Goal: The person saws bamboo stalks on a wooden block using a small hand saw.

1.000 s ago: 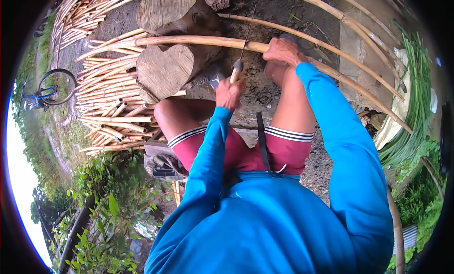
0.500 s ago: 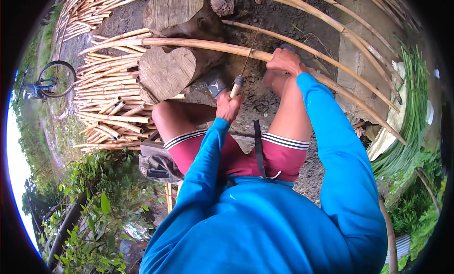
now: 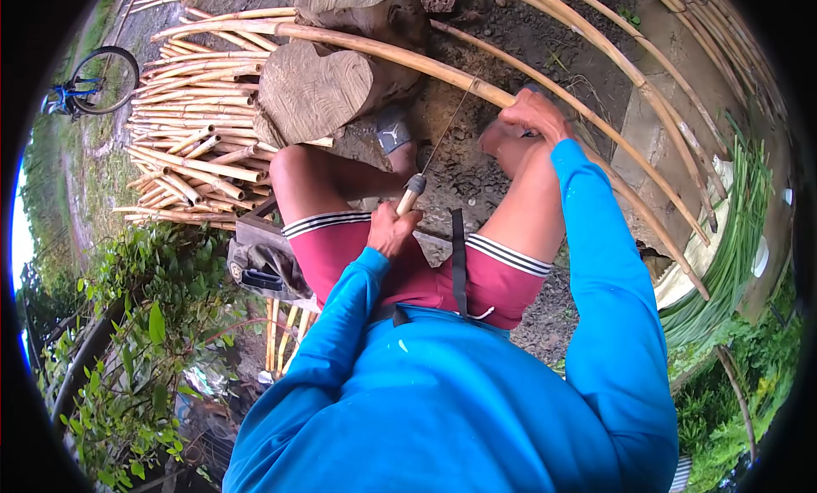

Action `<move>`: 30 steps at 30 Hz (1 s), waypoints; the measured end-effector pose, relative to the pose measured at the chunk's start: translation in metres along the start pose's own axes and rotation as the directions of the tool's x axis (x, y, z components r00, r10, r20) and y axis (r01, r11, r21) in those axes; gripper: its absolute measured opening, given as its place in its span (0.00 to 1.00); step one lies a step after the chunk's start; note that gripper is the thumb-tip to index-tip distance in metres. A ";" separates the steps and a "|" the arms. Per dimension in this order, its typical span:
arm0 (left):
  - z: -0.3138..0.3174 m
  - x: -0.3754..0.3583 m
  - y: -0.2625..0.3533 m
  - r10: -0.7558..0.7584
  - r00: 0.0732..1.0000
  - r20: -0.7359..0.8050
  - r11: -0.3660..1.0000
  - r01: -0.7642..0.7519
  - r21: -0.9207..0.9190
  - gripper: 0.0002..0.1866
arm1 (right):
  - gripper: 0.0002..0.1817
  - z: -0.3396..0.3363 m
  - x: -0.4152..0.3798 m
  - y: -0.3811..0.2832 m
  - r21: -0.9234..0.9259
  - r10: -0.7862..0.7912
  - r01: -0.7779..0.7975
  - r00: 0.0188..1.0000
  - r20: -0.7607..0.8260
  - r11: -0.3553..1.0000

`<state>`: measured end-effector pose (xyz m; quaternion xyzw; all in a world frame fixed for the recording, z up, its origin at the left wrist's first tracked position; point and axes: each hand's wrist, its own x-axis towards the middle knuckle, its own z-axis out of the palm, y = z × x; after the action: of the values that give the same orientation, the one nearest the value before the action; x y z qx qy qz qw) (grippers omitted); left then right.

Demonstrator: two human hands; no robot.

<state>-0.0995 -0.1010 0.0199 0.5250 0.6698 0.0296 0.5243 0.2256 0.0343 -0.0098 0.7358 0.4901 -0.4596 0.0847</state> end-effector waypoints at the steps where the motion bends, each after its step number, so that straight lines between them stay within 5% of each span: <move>1: 0.000 -0.001 0.000 -0.008 1.000 -0.005 1.000 0.008 -0.004 0.17 | 0.19 0.000 0.000 -0.001 0.008 -0.012 0.012 1.000 0.005 1.000; 5: 0.008 0.021 0.020 0.042 0.999 0.009 0.998 -0.041 -0.039 0.19 | 0.20 0.000 -0.001 -0.003 -0.035 -0.020 0.019 1.000 -0.022 0.999; 8: 0.016 0.035 0.031 -0.060 0.996 0.069 0.994 0.066 -0.088 0.18 | 0.21 -0.001 -0.008 -0.005 -0.041 -0.011 0.009 0.999 -0.053 0.999; 15: -0.010 -0.008 0.024 0.035 0.996 0.088 0.999 -0.035 -0.001 0.23 | 0.23 0.005 0.000 -0.002 -0.085 0.000 -0.005 0.998 -0.065 0.996; 17: -0.010 -0.012 0.006 -0.068 0.995 0.068 0.997 0.065 0.046 0.23 | 0.25 0.007 0.001 0.000 -0.057 -0.028 0.022 0.994 -0.108 0.998; 21: 0.013 0.061 0.048 0.046 0.997 0.055 0.997 -0.042 -0.064 0.26 | 0.26 0.005 0.000 -0.007 -0.119 -0.021 0.011 0.996 -0.088 0.993; 23: 0.029 0.112 0.075 -0.060 0.998 0.024 0.996 0.058 0.060 0.22 | 0.27 0.000 -0.006 -0.008 -0.065 -0.028 0.025 0.998 -0.056 0.998; 25: 0.032 0.096 0.070 0.138 0.990 -0.031 0.987 -0.134 0.093 0.21 | 0.27 0.009 -0.009 -0.009 -0.104 -0.003 -0.006 0.997 -0.079 0.995; 27: 0.029 0.070 0.037 0.112 0.993 -0.045 0.993 -0.114 -0.033 0.21 | 0.27 0.003 0.000 -0.005 -0.127 0.018 -0.031 0.995 -0.098 0.991; 30: 0.005 0.026 0.011 0.209 0.978 0.002 0.971 -0.208 0.115 0.20 | 0.27 0.001 -0.001 -0.007 -0.083 0.018 -0.023 0.998 -0.059 0.996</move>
<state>-0.0856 -0.0796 0.0064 0.6214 0.6143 0.0487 0.4839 0.2198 0.0363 -0.0071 0.7497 0.5036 -0.4163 0.1057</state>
